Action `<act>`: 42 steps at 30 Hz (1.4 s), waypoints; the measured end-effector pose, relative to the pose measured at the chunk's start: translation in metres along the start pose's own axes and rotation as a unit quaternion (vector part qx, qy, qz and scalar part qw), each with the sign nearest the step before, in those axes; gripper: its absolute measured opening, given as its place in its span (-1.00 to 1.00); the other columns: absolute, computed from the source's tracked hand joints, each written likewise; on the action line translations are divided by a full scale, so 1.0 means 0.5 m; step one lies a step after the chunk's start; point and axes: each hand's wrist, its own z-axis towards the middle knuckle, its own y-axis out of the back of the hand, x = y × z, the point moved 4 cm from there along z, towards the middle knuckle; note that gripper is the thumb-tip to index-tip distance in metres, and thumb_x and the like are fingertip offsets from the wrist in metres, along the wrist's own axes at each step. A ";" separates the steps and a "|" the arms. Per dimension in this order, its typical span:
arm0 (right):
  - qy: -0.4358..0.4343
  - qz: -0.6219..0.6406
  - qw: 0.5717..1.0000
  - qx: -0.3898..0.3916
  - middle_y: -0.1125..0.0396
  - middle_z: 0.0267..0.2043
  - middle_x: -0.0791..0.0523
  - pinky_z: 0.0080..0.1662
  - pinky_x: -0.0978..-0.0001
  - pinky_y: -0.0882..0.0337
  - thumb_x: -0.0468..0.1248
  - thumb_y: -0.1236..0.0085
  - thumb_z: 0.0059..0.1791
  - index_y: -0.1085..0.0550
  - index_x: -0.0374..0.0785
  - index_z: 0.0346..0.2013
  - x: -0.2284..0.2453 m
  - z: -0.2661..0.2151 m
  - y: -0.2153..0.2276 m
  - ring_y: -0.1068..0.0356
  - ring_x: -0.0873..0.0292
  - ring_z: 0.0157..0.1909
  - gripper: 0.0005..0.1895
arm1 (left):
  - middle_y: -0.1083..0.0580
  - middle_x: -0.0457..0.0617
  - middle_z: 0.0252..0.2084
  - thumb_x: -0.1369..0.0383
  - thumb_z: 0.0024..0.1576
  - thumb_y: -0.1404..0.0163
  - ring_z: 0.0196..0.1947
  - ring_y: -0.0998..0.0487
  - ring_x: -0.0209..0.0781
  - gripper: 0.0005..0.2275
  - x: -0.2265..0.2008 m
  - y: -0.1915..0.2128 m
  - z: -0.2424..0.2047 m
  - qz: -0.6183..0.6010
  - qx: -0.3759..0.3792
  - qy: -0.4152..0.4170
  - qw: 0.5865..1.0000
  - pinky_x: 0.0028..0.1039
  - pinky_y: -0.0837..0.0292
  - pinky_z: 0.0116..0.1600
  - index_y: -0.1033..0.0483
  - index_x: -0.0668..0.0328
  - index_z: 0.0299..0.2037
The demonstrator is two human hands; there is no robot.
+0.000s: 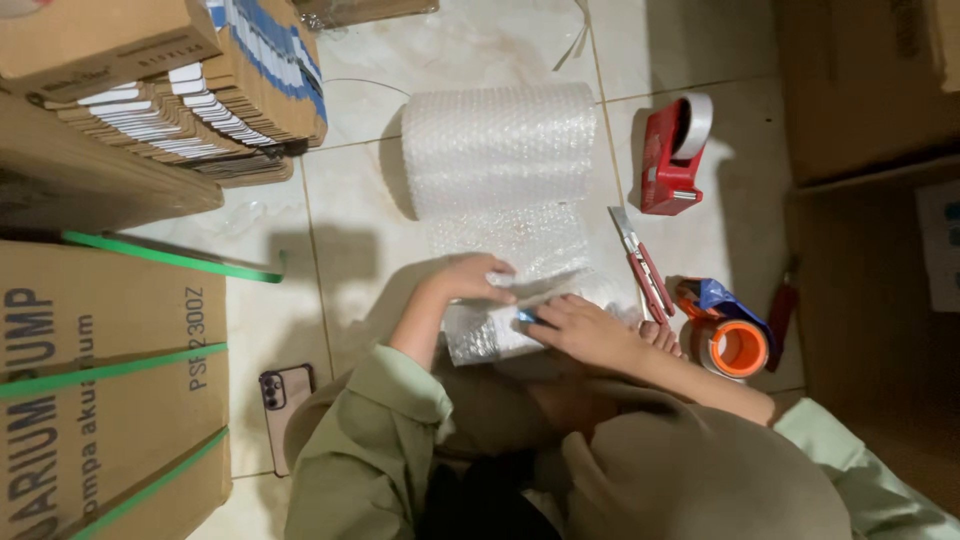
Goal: The person sits on the floor and wraps small boxes in bubble wrap. They use a tape dispenser to secure the bubble wrap around the items and place the wrapped packages into a larger cardboard box.
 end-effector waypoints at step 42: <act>-0.127 0.029 0.986 0.103 -0.15 0.01 -0.06 0.05 -0.05 -0.25 0.17 0.15 -0.08 -0.26 -0.14 -0.03 -0.025 0.023 -0.113 -0.20 -0.15 0.11 -0.46 | -0.49 -0.05 -0.02 0.04 0.09 0.14 0.07 -0.43 -0.02 -0.66 -0.032 0.049 -0.054 -0.072 0.004 -0.060 0.996 -0.30 -0.31 0.13 -0.53 -0.09 -0.06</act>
